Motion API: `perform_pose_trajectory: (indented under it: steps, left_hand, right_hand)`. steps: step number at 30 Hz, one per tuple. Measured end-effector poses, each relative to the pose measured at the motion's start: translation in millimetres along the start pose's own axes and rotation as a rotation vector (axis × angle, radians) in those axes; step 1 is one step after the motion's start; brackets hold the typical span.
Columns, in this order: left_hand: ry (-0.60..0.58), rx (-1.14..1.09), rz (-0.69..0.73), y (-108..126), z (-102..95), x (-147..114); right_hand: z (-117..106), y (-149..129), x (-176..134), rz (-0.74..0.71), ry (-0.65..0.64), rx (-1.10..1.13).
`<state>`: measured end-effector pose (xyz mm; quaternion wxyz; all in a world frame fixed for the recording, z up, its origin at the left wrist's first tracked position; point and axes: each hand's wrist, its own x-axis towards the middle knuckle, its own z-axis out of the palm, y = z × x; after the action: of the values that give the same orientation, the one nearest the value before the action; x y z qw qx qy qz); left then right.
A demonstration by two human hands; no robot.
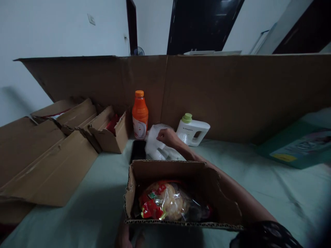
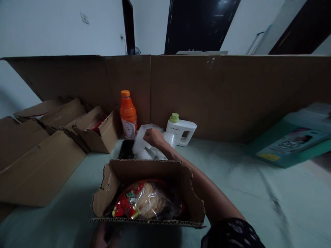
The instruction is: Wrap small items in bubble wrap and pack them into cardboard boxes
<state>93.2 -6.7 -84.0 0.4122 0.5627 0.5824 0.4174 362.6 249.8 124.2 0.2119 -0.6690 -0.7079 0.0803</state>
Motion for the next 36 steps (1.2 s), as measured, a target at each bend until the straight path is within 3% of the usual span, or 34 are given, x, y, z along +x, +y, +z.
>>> perform_pose_trajectory:
  steps: [6,10,12,15,18,21,23,26,30,34,36]
  left_hand:
    - [0.052,-0.051,0.028,16.6,10.1,3.0]
    - [0.103,-0.098,0.062,18.2,15.3,8.6]
    - [0.13,-0.111,0.08,15.8,17.4,10.8]
    - [0.155,-0.092,0.073,13.9,17.8,12.2]
    - [0.142,-0.078,0.076,16.8,14.9,11.7]
    - [0.102,-0.086,0.088,23.2,10.7,11.1]
    - [0.072,-0.084,0.093,27.9,6.9,10.8]
    - [0.034,-0.057,0.102,34.3,-0.6,10.8]
    - [-0.009,-0.016,0.103,39.6,-8.5,11.6]
    - [-0.032,-0.068,0.084,39.2,-12.6,13.2]
    - [-0.03,-0.088,0.076,38.9,-15.1,15.2]
  right_hand:
    - [-24.0,14.2,-8.4,-0.011,-0.032,0.134]
    - [-11.3,-1.2,-3.7,-0.134,-0.184,0.279]
    - [-5.2,-11.2,2.5,-0.181,-0.198,0.356]
    - [-16.7,-15.8,4.6,-0.178,-0.086,0.464]
    - [-55.8,1.7,-19.3,-0.111,0.116,0.545]
    - [-94.3,38.5,-78.4,-0.004,0.298,0.593]
    - [-102.1,65.4,-132.3,0.139,0.37,0.659]
    - [-84.5,94.5,-217.3,0.393,0.247,0.746]
    - [-52.5,104.2,-301.2,0.586,-0.066,0.78]
    - [-61.0,106.3,-329.6,0.63,-0.43,0.597]
    - [-76.9,107.1,-323.0,0.616,-0.474,0.431]
